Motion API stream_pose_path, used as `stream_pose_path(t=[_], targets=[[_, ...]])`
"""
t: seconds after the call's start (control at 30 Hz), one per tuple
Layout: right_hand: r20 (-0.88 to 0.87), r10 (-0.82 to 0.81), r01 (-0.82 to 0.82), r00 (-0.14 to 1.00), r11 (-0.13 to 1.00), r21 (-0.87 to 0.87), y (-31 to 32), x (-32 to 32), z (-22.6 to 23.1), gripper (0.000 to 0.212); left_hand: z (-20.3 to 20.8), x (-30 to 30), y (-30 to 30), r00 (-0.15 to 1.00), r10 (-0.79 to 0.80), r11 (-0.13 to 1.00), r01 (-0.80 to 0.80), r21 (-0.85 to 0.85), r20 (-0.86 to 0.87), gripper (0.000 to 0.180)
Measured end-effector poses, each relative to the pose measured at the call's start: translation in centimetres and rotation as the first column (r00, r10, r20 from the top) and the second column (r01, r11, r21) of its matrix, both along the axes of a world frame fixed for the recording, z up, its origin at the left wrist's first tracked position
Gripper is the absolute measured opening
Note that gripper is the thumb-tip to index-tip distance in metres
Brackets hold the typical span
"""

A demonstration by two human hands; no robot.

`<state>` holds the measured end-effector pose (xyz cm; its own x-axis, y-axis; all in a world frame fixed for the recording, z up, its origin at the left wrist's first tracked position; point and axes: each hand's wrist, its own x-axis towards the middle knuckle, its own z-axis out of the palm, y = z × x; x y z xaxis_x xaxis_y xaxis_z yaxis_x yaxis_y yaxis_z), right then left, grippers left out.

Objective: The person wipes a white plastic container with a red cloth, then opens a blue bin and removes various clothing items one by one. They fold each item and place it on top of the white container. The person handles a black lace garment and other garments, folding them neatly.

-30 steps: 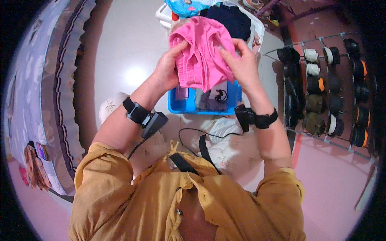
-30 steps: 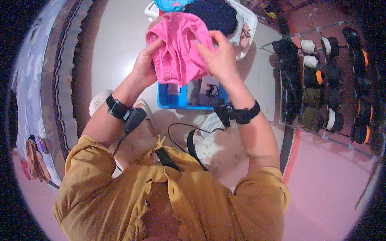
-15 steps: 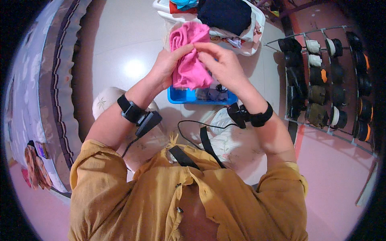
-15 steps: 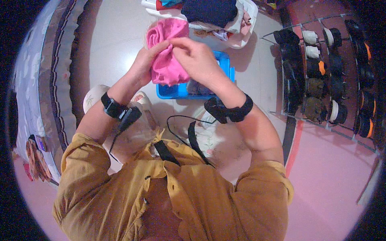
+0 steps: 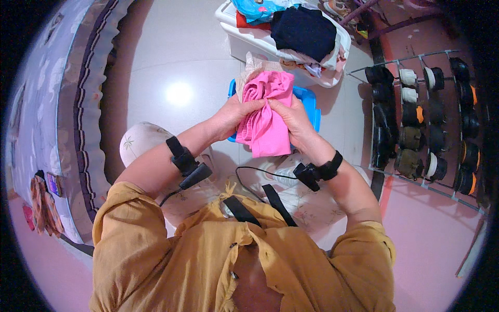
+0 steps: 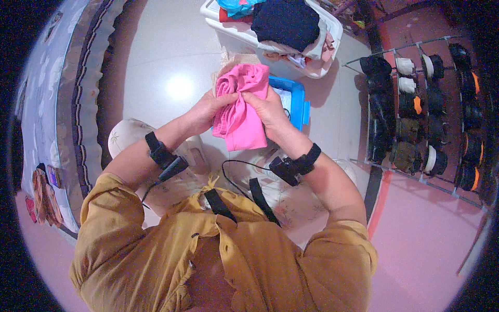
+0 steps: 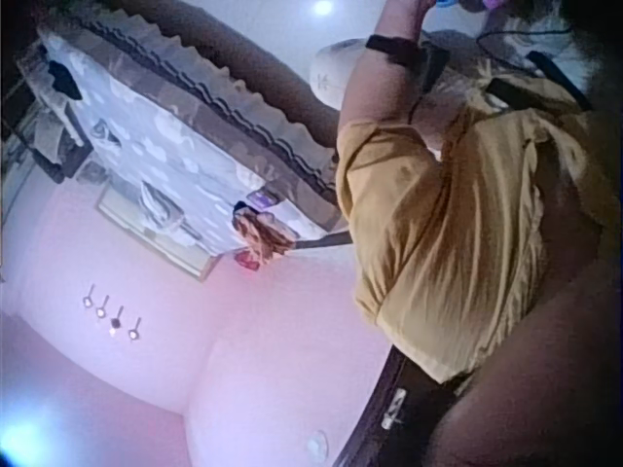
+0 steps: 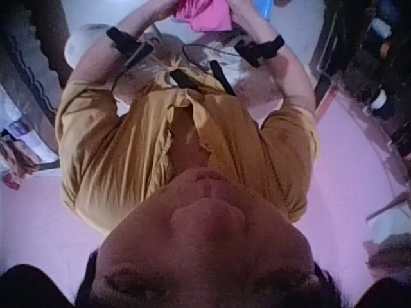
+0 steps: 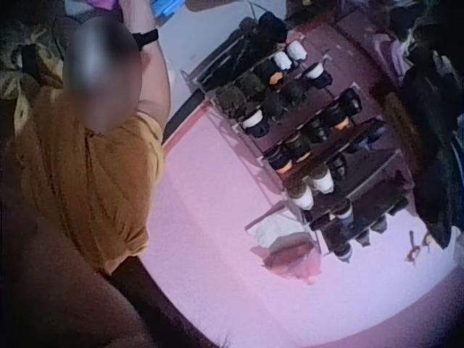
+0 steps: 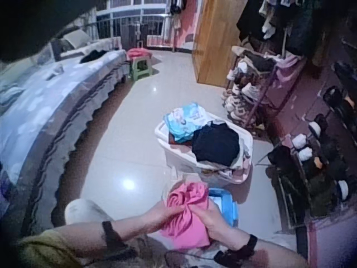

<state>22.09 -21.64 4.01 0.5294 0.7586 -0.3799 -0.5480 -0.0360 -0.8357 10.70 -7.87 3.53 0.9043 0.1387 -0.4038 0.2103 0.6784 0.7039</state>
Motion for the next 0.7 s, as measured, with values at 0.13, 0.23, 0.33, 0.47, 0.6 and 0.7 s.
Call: stream_pose_path(t=[0.13,0.23,0.33,0.47,0.6,0.7], targets=[[0.070,0.093,-0.087,0.993,0.992,-0.087,0.7,1.4,-3.1,0.041,-1.3,-0.6,1.0,0.977,-0.177,0.983,0.182,0.031,-0.121,0.071],[0.060,0.162,-0.131,0.985,0.927,-0.351,1.5,3.4,-6.6,0.047,-2.9,-0.8,2.7,0.842,-0.004,0.892,0.246,0.379,-0.539,0.092],[0.148,0.321,-0.167,0.935,0.769,-0.617,0.9,4.9,-8.9,0.055,-3.7,-1.0,4.9,0.849,0.155,0.882,0.112,0.458,-0.506,0.095],[0.277,0.439,-0.175,0.855,0.746,-0.643,0.1,4.4,-10.8,0.044,-3.1,-1.6,5.7,0.913,0.190,0.894,-0.009,0.447,-0.361,0.078],[0.404,0.508,-0.162,0.761,0.752,-0.639,0.3,4.9,-11.8,0.038,-2.0,-1.5,4.8,0.936,0.143,0.884,0.026,0.467,-0.322,0.073],[0.502,0.567,-0.074,0.653,0.708,-0.703,-0.2,6.8,-12.8,0.035,-1.6,-1.4,4.5,0.952,0.105,0.864,0.056,0.501,-0.287,0.072]])
